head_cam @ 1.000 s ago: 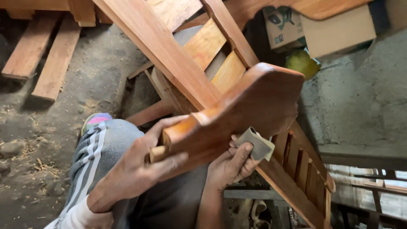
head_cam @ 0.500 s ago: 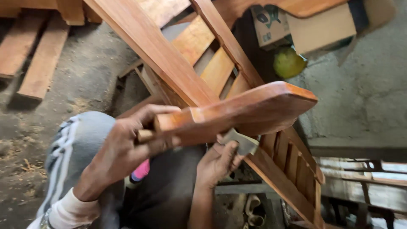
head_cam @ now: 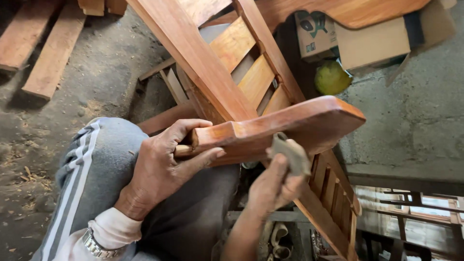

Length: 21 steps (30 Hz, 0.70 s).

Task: The person sands the curved armrest of a wooden chair using a piece of sandpaper. They hold the chair steady with one hand while rubbing the sandpaper back and forth along the wood's surface.

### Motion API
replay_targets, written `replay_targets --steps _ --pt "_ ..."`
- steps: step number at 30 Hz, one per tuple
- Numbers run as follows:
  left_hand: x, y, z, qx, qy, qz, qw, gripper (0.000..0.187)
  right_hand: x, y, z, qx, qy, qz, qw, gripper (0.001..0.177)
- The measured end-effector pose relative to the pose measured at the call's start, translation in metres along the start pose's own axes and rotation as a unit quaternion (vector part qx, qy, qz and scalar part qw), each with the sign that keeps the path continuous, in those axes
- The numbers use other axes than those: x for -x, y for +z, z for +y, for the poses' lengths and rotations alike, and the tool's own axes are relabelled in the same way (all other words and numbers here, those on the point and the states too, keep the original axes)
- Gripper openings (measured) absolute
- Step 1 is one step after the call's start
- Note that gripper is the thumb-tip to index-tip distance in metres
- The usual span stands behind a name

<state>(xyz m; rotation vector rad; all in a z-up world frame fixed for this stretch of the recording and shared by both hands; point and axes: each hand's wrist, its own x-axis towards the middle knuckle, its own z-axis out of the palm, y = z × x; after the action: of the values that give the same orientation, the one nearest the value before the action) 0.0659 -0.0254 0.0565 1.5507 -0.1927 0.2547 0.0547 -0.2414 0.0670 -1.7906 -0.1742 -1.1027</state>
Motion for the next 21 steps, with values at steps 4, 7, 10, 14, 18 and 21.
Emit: replay_targets --steps 4,7,10,14,18,21 --pt "0.001 -0.002 0.000 0.001 0.029 -0.011 1.000 0.041 -0.036 0.018 -0.034 0.098 -0.154 -0.018 0.983 0.024" --pt "0.002 -0.002 -0.001 -0.004 0.017 -0.012 1.000 0.042 -0.047 0.026 -0.052 0.182 -0.186 -0.060 0.964 0.031" --pt "0.002 -0.002 -0.002 -0.020 -0.005 -0.014 1.000 0.044 -0.052 0.028 -0.053 0.196 -0.174 -0.109 0.959 0.035" --pt "0.002 -0.002 -0.006 -0.056 -0.036 -0.005 0.998 0.047 -0.061 0.032 -0.054 0.192 -0.202 -0.182 0.943 0.025" --pt "0.002 -0.002 -0.007 -0.057 -0.015 -0.009 0.998 0.047 -0.070 0.037 -0.059 0.236 -0.201 -0.222 0.925 0.025" --pt "0.002 0.000 -0.009 -0.058 -0.025 -0.011 0.998 0.048 -0.079 0.042 -0.062 0.265 -0.182 -0.280 0.905 0.027"
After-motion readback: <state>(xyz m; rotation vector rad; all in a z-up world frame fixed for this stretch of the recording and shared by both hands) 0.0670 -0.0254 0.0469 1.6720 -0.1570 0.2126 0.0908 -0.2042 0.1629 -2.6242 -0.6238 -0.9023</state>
